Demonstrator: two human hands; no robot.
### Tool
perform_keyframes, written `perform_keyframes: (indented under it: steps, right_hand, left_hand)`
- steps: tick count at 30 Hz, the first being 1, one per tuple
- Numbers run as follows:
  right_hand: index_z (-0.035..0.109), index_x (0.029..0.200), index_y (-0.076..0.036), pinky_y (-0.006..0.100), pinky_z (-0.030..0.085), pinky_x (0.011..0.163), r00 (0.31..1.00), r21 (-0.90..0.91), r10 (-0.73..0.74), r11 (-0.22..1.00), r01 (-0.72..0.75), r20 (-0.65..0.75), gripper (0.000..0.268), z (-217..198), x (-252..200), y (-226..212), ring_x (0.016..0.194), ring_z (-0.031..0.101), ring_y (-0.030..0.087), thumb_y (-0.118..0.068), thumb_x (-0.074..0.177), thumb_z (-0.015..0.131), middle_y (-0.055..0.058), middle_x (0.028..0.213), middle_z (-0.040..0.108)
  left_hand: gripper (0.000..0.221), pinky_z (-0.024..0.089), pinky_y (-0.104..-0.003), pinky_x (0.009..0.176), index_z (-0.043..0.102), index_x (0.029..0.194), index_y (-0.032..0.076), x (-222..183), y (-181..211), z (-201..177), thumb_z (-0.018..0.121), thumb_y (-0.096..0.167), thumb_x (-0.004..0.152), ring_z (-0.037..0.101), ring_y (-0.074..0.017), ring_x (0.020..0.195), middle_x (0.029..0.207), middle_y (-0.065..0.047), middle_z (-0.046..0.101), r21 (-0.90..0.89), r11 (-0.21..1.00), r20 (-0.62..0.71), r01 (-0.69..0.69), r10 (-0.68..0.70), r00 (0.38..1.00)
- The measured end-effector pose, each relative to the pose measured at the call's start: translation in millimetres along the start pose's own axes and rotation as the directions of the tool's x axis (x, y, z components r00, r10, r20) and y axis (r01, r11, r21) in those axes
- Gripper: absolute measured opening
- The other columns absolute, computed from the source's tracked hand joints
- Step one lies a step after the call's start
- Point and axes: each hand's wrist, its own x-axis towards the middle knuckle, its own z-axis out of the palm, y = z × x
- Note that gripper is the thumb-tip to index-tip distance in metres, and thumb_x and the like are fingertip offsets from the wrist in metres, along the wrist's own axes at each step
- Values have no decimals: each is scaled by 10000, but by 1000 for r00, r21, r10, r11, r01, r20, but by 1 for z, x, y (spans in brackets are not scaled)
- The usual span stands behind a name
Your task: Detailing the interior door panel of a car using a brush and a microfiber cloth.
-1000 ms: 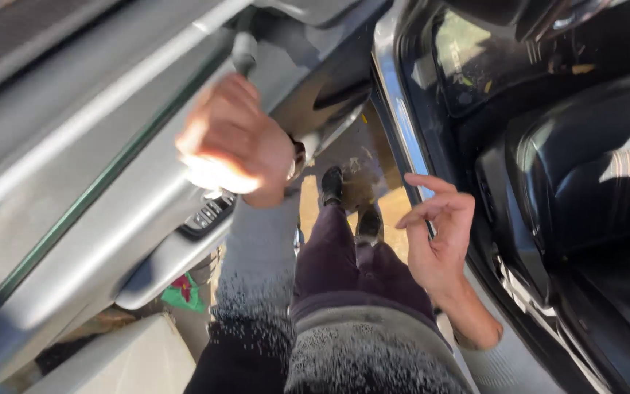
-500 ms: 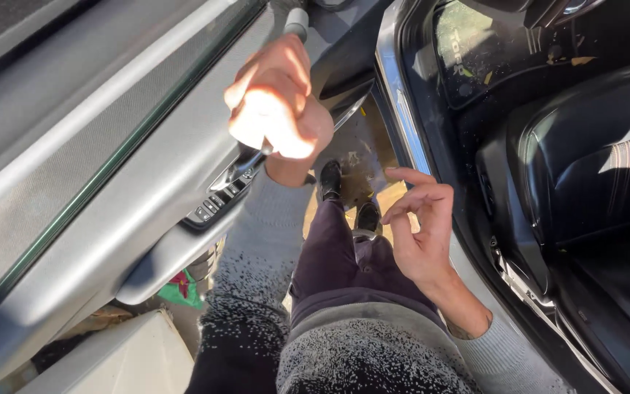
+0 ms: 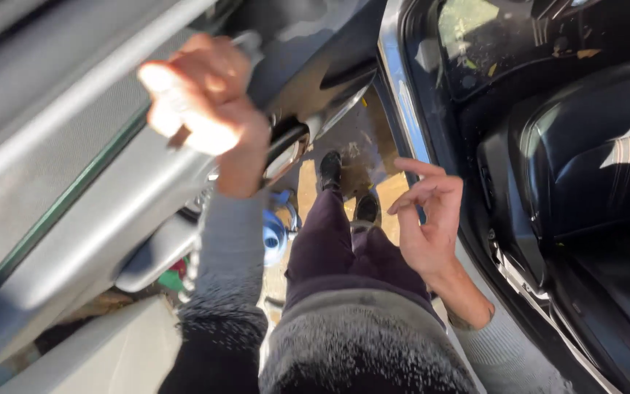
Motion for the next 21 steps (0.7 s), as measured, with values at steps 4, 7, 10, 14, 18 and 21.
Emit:
perform_keyframes:
  steps: [4, 7, 10, 14, 18, 21]
  right_hand:
    - [325, 1219, -32, 278, 578, 798, 999, 10, -30, 999, 30, -12, 344, 2, 12, 7, 824, 638, 144, 168, 975, 462, 276, 1459, 491]
    - [328, 1219, -32, 280, 568, 801, 1000, 17, -13, 1000, 13, 25, 342, 8, 9, -4, 815, 633, 143, 167, 976, 464, 274, 1458, 492]
    - [332, 1210, -33, 282, 575, 805, 998, 4, -35, 999, 35, 45, 332, 8, 8, -6, 836, 634, 150, 166, 983, 470, 274, 1454, 489]
    - [339, 1195, -37, 274, 583, 785, 1000, 10, -14, 1000, 14, 2, 319, 5, 5, -5, 829, 632, 147, 160, 975, 461, 272, 1445, 496]
    - [342, 1211, -36, 281, 581, 781, 994, 28, -22, 999, 25, -107, 336, -1, -11, 11, 839, 636, 153, 173, 980, 470, 266, 1422, 493]
    - [343, 1215, -36, 287, 580, 752, 986, 24, -20, 999, 24, -163, 362, -14, -13, 12, 836, 640, 157, 193, 964, 469, 261, 1400, 483]
  left_hand:
    - [453, 152, -289, 471, 300, 760, 113, 20, 38, -18, 680, 80, 1005, 215, -93, 522, 633, -3, 307, 284, 959, 164, -22, -26, 986]
    - [400, 208, -287, 432, 365, 735, 46, -21, -68, 11, 507, 294, 1015, 312, -134, 477, 613, -49, 389, -205, 961, 32, -188, 198, 980]
    - [538, 263, -324, 468, 371, 751, 89, -13, -28, 11, 548, 539, 988, 339, -174, 538, 652, -27, 357, -59, 984, 217, -167, 176, 960]
    - [379, 309, -320, 550, 401, 740, 167, -80, -38, 28, 583, 330, 1028, 366, -137, 601, 654, 17, 424, -29, 998, -61, -52, 50, 997]
    - [312, 334, -356, 567, 437, 734, 46, -114, -39, 115, 559, 214, 967, 428, -228, 610, 731, -63, 453, 19, 969, 292, 246, -241, 926]
    - [275, 348, -377, 529, 454, 700, 39, -45, -3, 118, 576, 104, 939, 449, -256, 566, 705, -85, 435, 80, 996, 681, -50, -18, 732]
